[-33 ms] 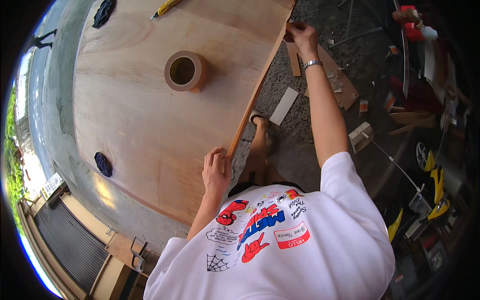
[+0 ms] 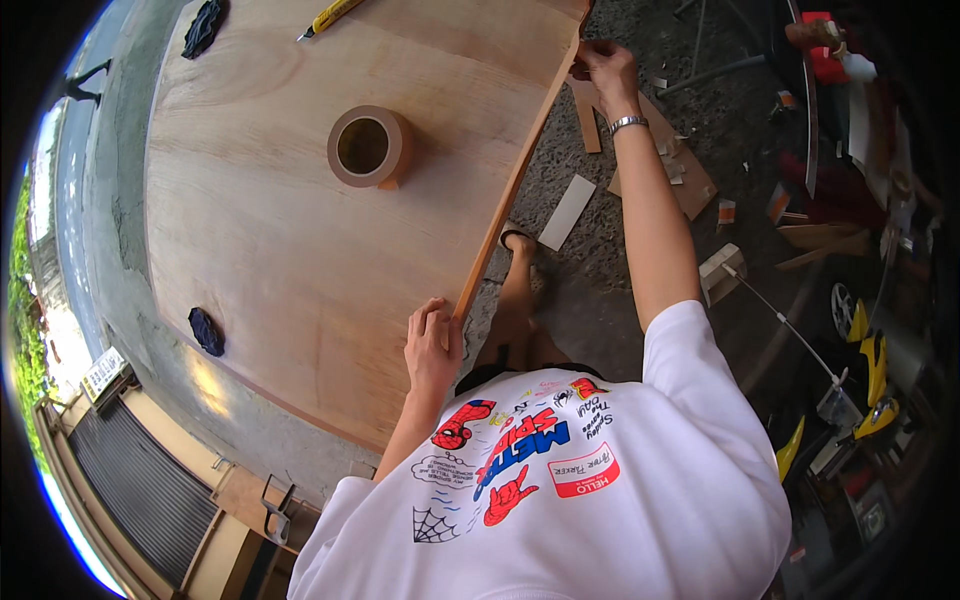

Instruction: The person applies a strip of edge banding to the perimeter of a large wooden board. They use a utility knife to trim the excess material and a dark cloth to rub the surface. The person also uses a tape measure and pencil to mark measurements on the board.

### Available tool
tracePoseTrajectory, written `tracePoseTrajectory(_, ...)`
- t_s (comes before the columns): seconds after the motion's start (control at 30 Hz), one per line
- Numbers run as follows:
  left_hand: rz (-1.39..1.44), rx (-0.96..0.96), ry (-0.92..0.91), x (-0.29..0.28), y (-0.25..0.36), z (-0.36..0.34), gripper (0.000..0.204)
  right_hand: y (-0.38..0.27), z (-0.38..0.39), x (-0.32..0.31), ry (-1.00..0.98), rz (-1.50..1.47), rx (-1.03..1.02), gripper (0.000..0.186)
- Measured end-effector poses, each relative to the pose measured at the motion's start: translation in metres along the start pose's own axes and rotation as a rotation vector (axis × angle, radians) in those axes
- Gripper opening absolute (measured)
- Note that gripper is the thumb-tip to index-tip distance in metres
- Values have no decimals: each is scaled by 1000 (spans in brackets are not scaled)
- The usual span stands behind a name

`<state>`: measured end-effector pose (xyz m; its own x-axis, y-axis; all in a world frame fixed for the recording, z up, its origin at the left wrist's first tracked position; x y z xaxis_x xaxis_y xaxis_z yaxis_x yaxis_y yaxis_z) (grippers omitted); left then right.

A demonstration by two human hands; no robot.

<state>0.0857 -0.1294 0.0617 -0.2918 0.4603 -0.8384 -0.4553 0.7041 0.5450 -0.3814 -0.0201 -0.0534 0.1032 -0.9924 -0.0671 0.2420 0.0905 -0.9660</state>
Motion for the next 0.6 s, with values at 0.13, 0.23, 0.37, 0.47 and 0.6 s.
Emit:
tracePoseTrajectory(0.13,2,-14,-13,4,-6,-4,13,-21,-53,-6,28,60,-98,33)
tracePoseTrajectory(0.23,-3,-34,-36,3,-7,-7,12,-23,-79,-3,-3,43,-70,21)
tracePoseTrajectory(0.37,7,-31,-36,5,-10,-8,10,-9,-114,-7,-40,99,-38,22)
tracePoseTrajectory(0.47,8,-24,-41,5,-11,-9,9,-3,-124,-8,-30,52,-53,23)
tracePoseTrajectory(0.6,0,-15,-42,6,-15,-7,8,-5,-127,-9,7,49,-74,25)
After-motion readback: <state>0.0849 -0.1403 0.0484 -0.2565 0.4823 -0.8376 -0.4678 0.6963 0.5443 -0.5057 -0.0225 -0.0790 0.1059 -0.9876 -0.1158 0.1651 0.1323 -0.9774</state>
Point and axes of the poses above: each hand's wrist, its own z-axis away from the middle knuckle, its own x-axis out of the palm, y = z × x, the point moved 5 cm from there along -z, towards the middle knuckle, and after that the axes turned 7 degrees about y, right-handed, at the moved point
